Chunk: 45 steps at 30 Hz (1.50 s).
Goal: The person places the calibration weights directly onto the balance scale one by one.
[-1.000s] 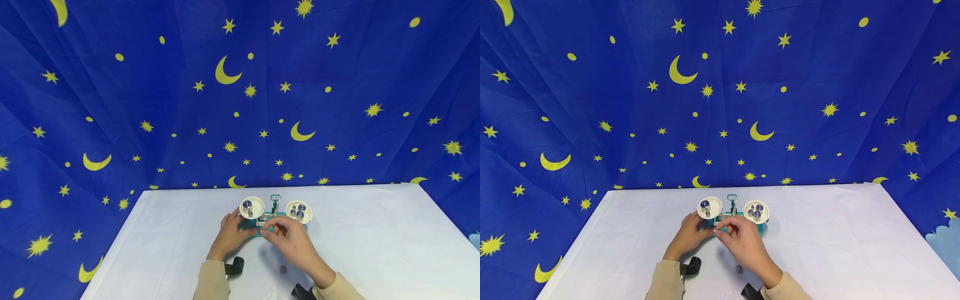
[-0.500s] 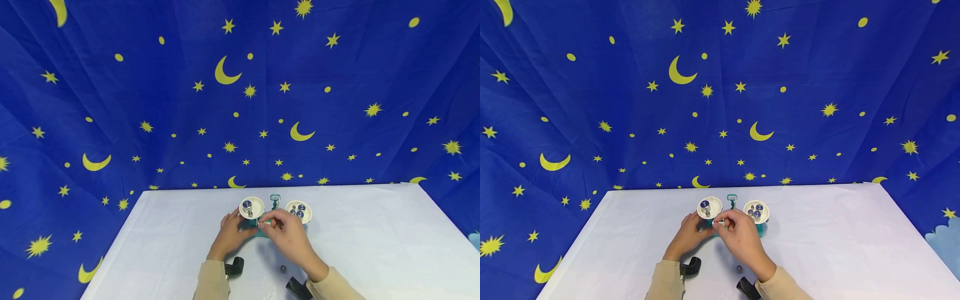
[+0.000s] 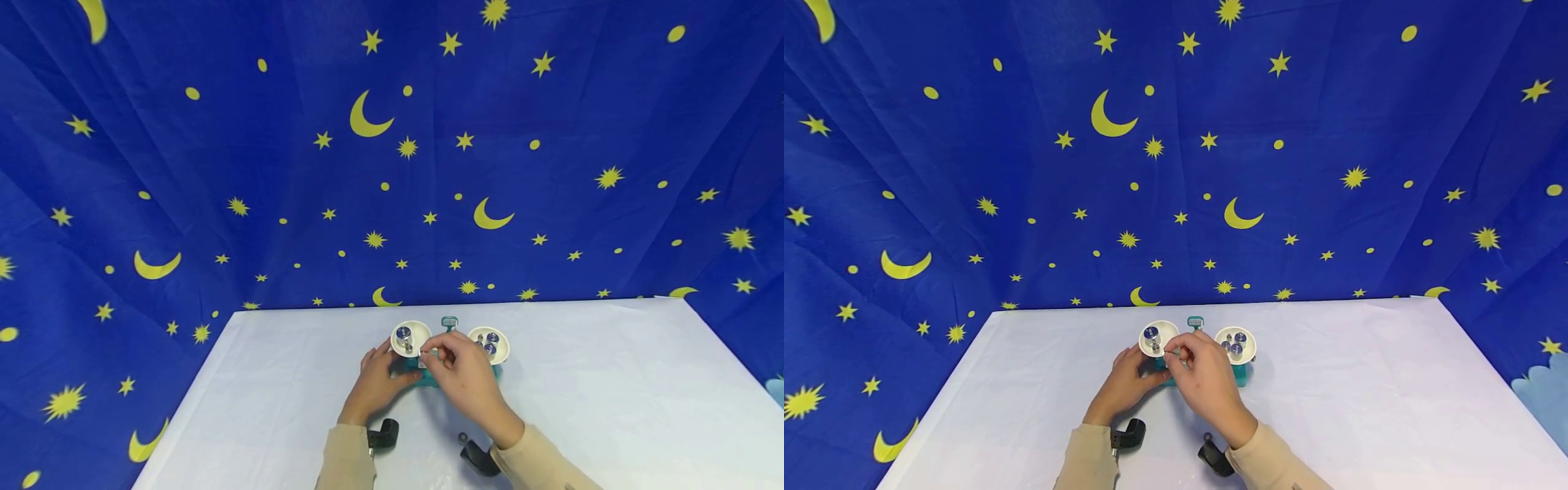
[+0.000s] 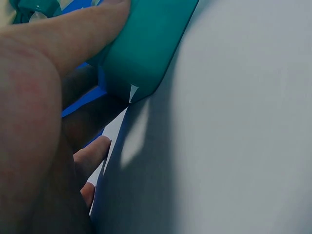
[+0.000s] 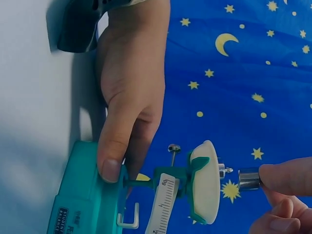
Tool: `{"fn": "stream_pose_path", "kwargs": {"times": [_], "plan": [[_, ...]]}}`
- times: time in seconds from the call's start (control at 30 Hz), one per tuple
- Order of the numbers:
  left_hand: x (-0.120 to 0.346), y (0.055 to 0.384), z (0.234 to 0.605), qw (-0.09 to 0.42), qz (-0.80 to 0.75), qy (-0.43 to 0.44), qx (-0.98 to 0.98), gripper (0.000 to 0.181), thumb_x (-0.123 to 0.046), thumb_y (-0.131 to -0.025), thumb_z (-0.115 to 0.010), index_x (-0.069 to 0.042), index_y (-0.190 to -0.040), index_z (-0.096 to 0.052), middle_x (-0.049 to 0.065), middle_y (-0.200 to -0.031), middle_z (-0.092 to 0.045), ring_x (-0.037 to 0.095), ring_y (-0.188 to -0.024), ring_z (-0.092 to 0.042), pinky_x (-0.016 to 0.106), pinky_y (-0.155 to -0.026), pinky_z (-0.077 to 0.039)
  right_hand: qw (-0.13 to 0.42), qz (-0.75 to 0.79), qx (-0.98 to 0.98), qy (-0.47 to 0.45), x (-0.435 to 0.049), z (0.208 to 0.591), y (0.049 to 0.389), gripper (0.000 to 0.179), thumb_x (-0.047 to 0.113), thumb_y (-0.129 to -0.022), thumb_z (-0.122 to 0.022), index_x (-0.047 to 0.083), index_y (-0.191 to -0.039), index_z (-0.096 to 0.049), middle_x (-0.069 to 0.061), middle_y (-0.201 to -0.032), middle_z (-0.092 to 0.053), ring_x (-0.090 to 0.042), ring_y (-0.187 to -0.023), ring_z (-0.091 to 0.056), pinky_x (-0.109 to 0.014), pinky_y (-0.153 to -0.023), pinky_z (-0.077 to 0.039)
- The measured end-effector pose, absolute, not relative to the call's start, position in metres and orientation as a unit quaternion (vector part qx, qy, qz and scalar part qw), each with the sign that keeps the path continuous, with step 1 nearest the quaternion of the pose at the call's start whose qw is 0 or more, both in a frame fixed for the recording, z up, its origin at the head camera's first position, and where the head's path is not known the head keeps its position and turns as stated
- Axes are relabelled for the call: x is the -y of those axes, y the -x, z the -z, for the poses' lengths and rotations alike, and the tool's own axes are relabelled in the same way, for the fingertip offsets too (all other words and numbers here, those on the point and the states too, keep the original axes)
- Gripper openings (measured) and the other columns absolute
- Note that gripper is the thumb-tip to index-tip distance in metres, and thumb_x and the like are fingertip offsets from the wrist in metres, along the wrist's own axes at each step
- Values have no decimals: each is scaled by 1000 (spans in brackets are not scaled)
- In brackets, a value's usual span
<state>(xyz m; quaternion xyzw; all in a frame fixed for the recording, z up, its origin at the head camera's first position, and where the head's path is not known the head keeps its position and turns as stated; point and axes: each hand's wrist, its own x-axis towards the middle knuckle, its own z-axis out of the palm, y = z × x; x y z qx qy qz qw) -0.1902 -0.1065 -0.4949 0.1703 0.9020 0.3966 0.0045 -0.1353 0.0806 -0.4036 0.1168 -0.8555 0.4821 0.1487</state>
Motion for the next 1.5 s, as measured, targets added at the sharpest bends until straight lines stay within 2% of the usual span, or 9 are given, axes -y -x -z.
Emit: {"fn": "stream_pose_path", "kwargs": {"times": [0.33, 0.93, 1.23, 1.5], "plan": [[106, 192, 495, -5, -394, -186, -900, 58, -44, -89, -74, -11, -135, -64, 10, -146, -56, 30, -144, -38, 59, -120, -16, 191, -463, 855, -131, -75, 406, 143, 10, 7, -84, -79, 15, -87, -73, 10, -70, -47, -6, -60, -42, -24, -57, -38], [106, 193, 497, -1, -392, -182, -902, 59, -43, -88, -75, -11, -136, -63, 10, -146, -55, 30, -145, -37, 60, -120, -17, 214, -430, 867, -133, -68, 407, 154, 7, 8, -85, -78, 13, -86, -74, 9, -68, -46, -7, -60, -41, -24, -54, -36], [107, 191, 495, -1, -389, -185, -903, 60, -43, -88, -75, -15, -139, -61, 8, -148, -54, 29, -145, -36, 58, -120, -16, 226, -420, 869, -132, -65, 406, 159, 8, 7, -83, -78, 13, -86, -73, 9, -67, -44, -7, -59, -39, -24, -53, -34], [106, 191, 495, -4, -390, -183, -902, 61, -43, -88, -75, -13, -139, -61, 9, -147, -54, 30, -145, -37, 60, -119, -16, 249, -387, 880, -121, -60, 408, 161, 5, 8, -83, -76, 13, -85, -74, 10, -66, -43, -7, -58, -40, -24, -51, -33]]}}
